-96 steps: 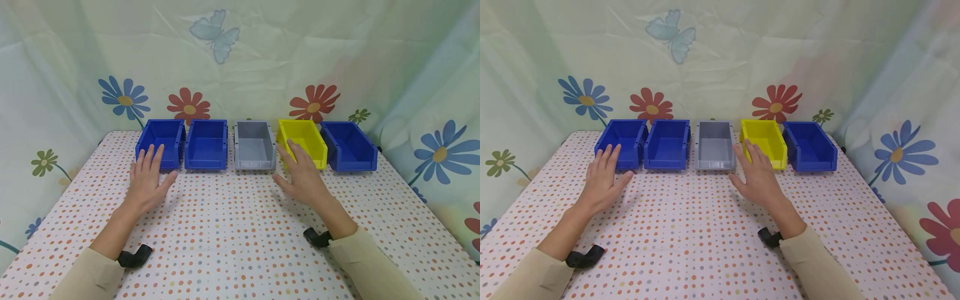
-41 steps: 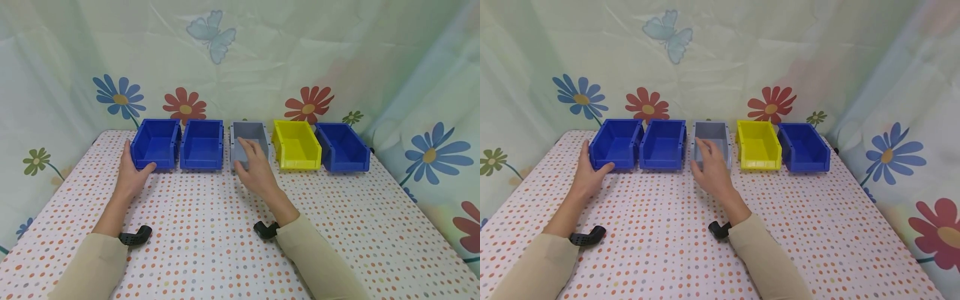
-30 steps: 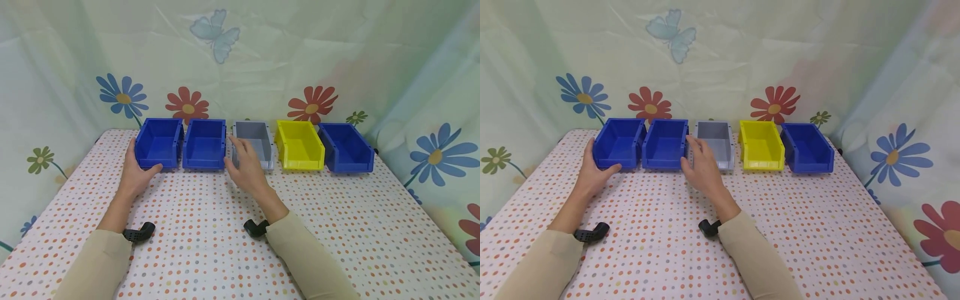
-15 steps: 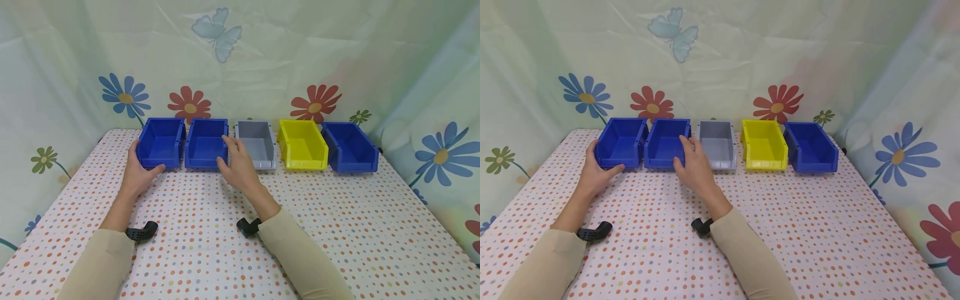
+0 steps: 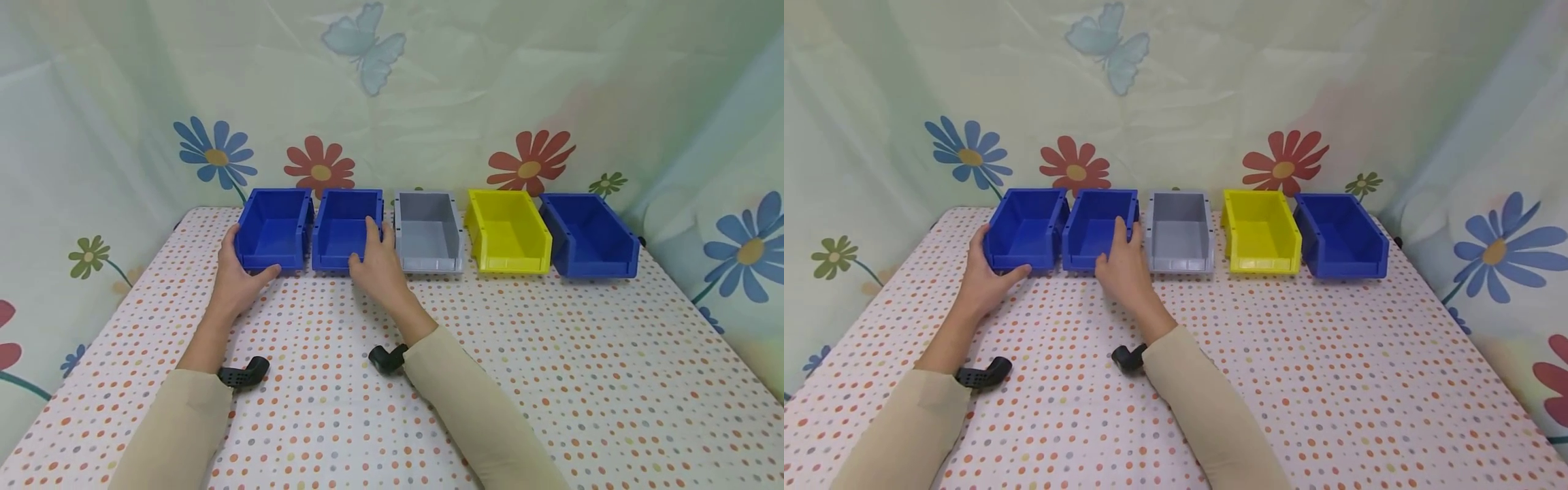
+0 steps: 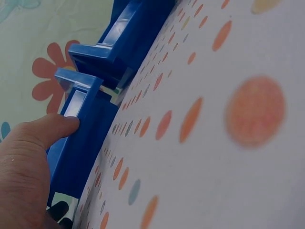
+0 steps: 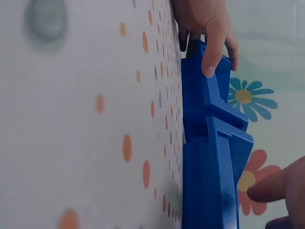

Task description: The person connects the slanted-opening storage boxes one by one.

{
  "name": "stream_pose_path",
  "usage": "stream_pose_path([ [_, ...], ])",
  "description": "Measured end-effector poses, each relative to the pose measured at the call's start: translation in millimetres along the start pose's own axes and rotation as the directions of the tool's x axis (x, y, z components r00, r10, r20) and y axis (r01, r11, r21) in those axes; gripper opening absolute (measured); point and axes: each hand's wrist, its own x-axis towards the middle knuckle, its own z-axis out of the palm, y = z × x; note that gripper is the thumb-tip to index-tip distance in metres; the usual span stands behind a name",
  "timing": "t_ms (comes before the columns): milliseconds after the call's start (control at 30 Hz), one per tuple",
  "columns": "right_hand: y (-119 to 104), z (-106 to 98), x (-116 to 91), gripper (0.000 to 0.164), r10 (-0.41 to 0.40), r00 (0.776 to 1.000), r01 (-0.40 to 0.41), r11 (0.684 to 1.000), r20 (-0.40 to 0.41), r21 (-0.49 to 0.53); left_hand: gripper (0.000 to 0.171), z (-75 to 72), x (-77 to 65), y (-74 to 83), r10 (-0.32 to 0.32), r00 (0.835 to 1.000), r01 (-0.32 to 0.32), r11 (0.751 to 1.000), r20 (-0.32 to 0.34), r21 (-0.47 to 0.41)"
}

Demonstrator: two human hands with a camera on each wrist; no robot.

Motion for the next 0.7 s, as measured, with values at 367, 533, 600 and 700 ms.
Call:
stream_pose_path([
  [367,8.8,1.4,17.7,0.068,0.046,0.997,-0.042,0.997,-0.057,0.072,0.111,-1.1,1.1,3.0,0.005,1.000,-0.005,1.000,0.005,0.020],
  [533,11.9,0.2,18.6,0.068,0.049,0.996,-0.042,0.994,-0.075,0.097,0.111,0.4,1.9,4.1,0.003,1.000,-0.003,1.000,0.009,0.006],
  [600,12.0,0.2,18.0,0.068,0.049,0.996,-0.041,0.993,-0.071,0.107,0.112,0.3,1.2,4.3,0.001,1.000,-0.001,1.000,0.011,0.004],
  [700,11.6,0.9,17.2,0.067,0.038,0.997,-0.031,0.993,-0.065,0.110,0.112,-0.4,0.1,3.9,-0.002,1.000,0.002,1.000,0.013,0.002],
])
